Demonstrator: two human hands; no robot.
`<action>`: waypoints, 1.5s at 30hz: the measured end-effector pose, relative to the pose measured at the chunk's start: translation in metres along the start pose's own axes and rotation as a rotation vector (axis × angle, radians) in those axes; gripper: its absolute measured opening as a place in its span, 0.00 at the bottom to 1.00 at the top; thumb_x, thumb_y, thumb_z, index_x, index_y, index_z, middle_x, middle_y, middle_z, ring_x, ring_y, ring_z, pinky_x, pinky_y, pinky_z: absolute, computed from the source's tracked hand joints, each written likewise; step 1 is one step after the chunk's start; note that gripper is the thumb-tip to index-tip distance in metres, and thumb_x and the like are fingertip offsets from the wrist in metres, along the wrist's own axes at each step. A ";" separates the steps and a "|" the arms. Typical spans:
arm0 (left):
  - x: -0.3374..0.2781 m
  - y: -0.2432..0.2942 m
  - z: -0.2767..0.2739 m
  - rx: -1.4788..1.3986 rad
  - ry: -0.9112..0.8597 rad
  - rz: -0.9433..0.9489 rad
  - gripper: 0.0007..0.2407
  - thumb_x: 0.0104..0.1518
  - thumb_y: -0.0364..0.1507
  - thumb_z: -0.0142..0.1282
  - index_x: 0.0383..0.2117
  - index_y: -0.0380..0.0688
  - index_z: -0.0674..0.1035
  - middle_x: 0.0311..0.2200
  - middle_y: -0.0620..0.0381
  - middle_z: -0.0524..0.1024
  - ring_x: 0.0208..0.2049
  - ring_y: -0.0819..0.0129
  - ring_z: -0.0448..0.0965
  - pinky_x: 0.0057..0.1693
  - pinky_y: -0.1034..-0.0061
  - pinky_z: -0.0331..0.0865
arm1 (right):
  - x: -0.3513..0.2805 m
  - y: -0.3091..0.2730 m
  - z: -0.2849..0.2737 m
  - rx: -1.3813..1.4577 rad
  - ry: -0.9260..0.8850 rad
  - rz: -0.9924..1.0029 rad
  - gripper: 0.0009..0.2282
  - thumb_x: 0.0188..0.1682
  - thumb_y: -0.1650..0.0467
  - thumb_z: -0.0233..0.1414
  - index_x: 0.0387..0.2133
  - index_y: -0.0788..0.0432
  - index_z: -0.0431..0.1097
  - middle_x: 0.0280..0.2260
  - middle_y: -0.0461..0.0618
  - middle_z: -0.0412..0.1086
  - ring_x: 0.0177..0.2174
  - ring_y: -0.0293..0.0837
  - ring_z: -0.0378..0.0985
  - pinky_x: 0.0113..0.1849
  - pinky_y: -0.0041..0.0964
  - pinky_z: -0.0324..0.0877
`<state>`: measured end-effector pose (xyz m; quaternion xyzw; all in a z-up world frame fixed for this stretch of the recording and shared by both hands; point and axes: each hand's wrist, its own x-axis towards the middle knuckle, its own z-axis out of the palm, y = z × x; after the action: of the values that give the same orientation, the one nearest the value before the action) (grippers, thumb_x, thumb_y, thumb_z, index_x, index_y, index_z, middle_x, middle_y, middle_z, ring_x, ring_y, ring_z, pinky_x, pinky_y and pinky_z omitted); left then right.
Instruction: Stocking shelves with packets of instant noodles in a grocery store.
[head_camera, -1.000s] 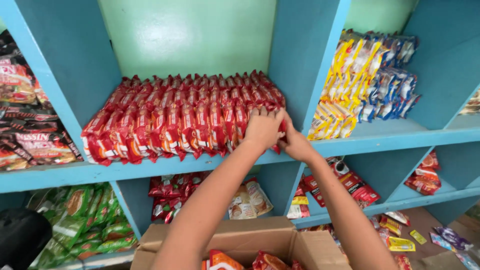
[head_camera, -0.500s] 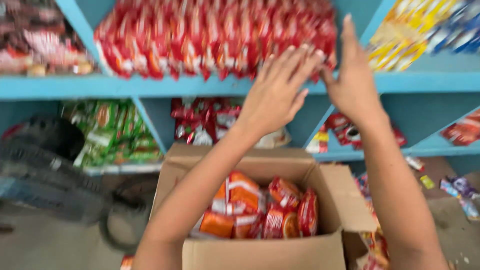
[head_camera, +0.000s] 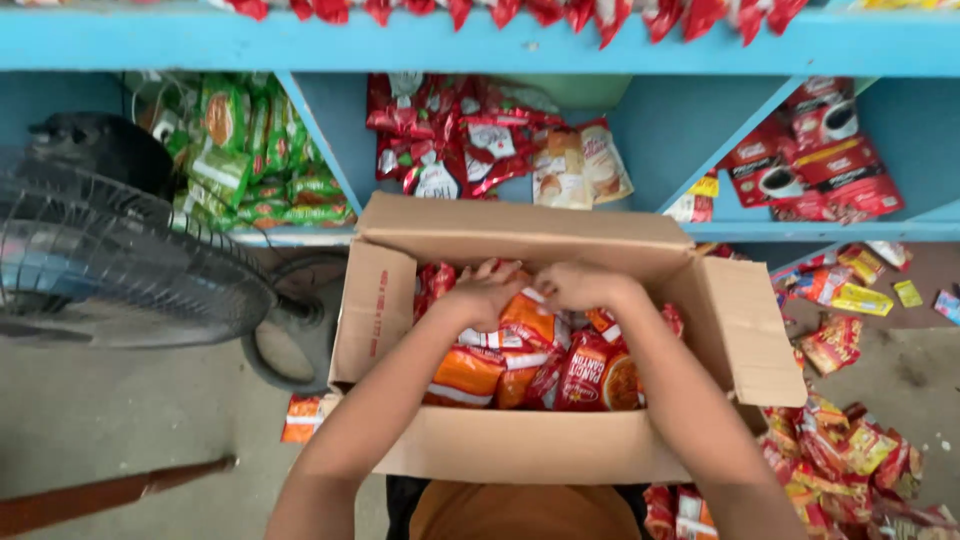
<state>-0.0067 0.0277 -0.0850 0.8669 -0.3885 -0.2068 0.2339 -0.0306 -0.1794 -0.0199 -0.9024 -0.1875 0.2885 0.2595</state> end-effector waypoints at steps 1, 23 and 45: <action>-0.005 0.001 0.005 0.087 -0.017 -0.001 0.33 0.41 0.21 0.61 0.61 0.54 0.71 0.68 0.47 0.56 0.69 0.43 0.50 0.67 0.41 0.49 | 0.007 0.023 0.006 -0.080 -0.078 0.062 0.20 0.42 0.66 0.61 0.48 0.58 0.73 0.43 0.57 0.78 0.44 0.54 0.81 0.48 0.45 0.72; -0.024 0.044 -0.057 -0.758 1.069 -0.014 0.18 0.69 0.40 0.46 0.50 0.34 0.75 0.38 0.49 0.82 0.39 0.69 0.81 0.48 0.72 0.74 | -0.030 -0.011 -0.033 1.067 0.456 -0.251 0.32 0.49 0.58 0.53 0.65 0.58 0.53 0.55 0.50 0.68 0.54 0.42 0.72 0.53 0.44 0.70; -0.031 0.028 -0.065 -0.754 1.041 0.047 0.14 0.68 0.37 0.53 0.35 0.35 0.76 0.26 0.61 0.73 0.31 0.80 0.67 0.39 0.79 0.68 | -0.007 0.028 -0.026 0.956 0.828 -0.186 0.15 0.60 0.63 0.48 0.48 0.65 0.71 0.41 0.46 0.75 0.39 0.34 0.75 0.43 0.30 0.72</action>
<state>-0.0066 0.0505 -0.0116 0.7035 -0.1440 0.1238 0.6849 -0.0145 -0.2142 -0.0146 -0.7038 0.0000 -0.0560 0.7082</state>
